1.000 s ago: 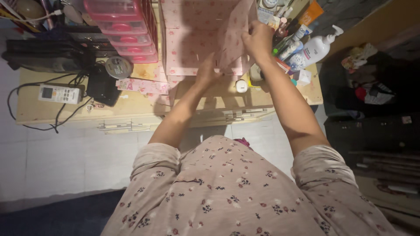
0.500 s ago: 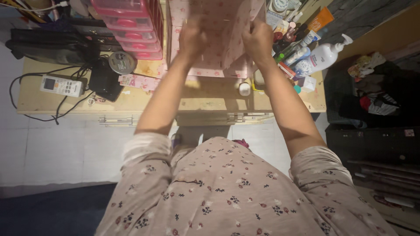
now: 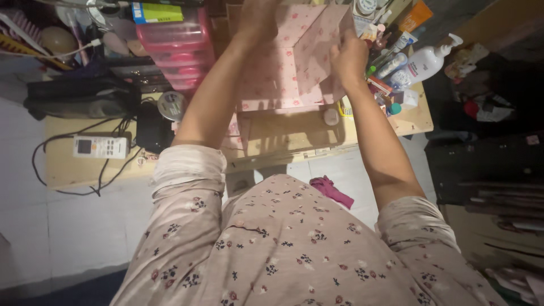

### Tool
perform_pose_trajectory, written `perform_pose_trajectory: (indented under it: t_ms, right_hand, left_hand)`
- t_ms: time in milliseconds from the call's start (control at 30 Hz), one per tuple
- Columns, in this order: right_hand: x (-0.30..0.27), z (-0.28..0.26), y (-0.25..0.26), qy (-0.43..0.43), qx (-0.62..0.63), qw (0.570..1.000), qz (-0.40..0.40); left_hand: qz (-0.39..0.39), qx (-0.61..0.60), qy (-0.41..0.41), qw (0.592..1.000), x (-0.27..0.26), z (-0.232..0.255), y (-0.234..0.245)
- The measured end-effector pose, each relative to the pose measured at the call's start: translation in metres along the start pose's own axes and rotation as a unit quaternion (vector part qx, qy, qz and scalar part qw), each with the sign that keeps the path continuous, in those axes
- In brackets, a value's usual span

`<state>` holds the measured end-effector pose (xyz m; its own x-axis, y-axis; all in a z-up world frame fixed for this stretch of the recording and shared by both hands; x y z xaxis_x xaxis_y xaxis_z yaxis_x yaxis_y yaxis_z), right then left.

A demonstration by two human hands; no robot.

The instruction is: The person assembles multiple small pink floral-patterned paper boxes by folding flaps and inserting tabs into slots. They handle each box individually, folding sides and securing the structure, then place completed boxes into a larger cardboard box.

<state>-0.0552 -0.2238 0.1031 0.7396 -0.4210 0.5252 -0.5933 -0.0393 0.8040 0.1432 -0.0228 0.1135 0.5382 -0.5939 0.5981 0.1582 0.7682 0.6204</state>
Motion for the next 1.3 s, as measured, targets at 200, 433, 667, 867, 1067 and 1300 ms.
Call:
perform_pose_trajectory:
  t_ms: [200,433,667,867,1067,1300]
  right_hand:
    - [-0.006,0.017,0.002,0.013,0.030,0.999,0.022]
    - [-0.017,0.047,0.039,-0.099,0.221,0.970,-0.038]
    - [-0.026,0.053,0.060,-0.132,0.284,0.949,-0.045]
    - [-0.028,0.047,0.061,-0.115,0.283,0.951,-0.045]
    - [-0.037,0.024,0.075,-0.091,0.230,0.967,-0.055]
    - [-0.055,-0.021,0.074,0.032,0.119,0.988,-0.091]
  left_hand:
    - [-0.019,-0.045,0.021,0.999,-0.007,0.006,-0.002]
    - [-0.071,-0.245,-0.002,0.967,0.007,0.010,-0.028]
    - [-0.199,-0.300,0.053,0.931,0.008,0.000,-0.052]
    - [-0.214,-0.299,0.098,0.925,0.006,0.000,-0.037]
    - [-0.211,-0.323,0.055,0.921,0.010,0.027,0.005]
    - [-0.232,-0.213,0.208,0.926,0.022,0.014,0.012]
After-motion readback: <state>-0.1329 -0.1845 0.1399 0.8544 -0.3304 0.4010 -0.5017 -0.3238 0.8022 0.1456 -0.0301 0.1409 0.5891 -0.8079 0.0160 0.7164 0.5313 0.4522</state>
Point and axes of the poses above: each hand's wrist, its own x-axis towards the middle knuckle, its own y-axis out of the back of the hand, z = x × y, the point moved 4 cm from there along x, towards the middle knuckle, and after that the axes turned 15 degrees about -x, right-handed, at the moved point
